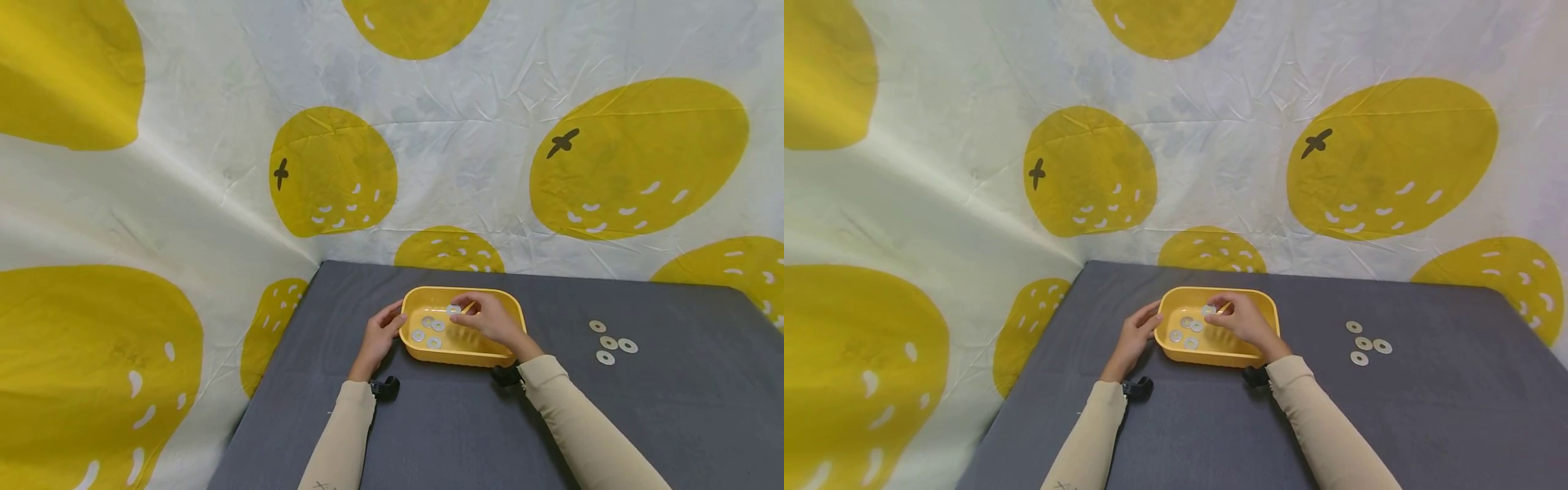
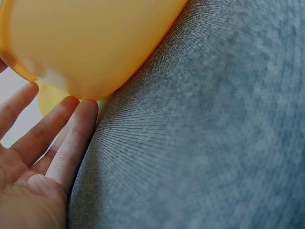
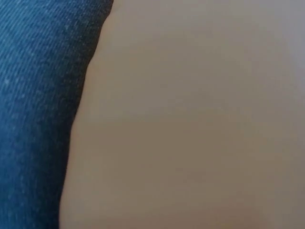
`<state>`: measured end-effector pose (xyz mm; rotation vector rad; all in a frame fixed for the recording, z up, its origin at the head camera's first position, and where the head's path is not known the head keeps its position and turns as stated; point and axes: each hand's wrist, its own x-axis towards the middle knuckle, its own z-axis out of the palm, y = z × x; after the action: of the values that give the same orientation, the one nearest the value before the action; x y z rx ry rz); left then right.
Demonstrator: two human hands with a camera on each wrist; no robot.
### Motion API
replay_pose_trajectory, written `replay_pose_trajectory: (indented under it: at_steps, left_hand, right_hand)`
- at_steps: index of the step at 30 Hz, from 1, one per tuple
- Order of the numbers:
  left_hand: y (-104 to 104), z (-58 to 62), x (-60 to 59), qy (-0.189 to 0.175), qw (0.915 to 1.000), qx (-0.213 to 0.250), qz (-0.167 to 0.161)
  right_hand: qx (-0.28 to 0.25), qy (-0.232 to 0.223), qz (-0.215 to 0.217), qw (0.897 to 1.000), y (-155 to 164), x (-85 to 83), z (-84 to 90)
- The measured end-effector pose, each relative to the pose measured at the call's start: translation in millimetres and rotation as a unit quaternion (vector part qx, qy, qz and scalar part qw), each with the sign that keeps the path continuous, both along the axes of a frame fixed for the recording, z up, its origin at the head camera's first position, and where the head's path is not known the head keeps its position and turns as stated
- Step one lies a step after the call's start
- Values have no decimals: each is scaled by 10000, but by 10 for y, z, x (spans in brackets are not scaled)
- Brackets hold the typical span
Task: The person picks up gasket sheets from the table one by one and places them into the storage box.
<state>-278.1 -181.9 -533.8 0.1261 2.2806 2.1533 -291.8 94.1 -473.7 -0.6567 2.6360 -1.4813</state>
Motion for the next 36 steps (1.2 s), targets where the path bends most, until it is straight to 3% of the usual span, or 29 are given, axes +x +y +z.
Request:
replay_pose_trajectory:
  at_steps: [16,22,36]
  left_hand:
    - [-8,32,-16,-138,9998,24,-133]
    - [-5,12,-16,-69,10000,21,-21]
    - [0,18,-1,-86,9999,-49,28]
  right_hand:
    - [263,-92,-111,9995,-117,-96,-87]
    - [381,-149,-181,9990,-131,-120,-123]
    - [1077,-63,-258,9938,-150,-124,-163]
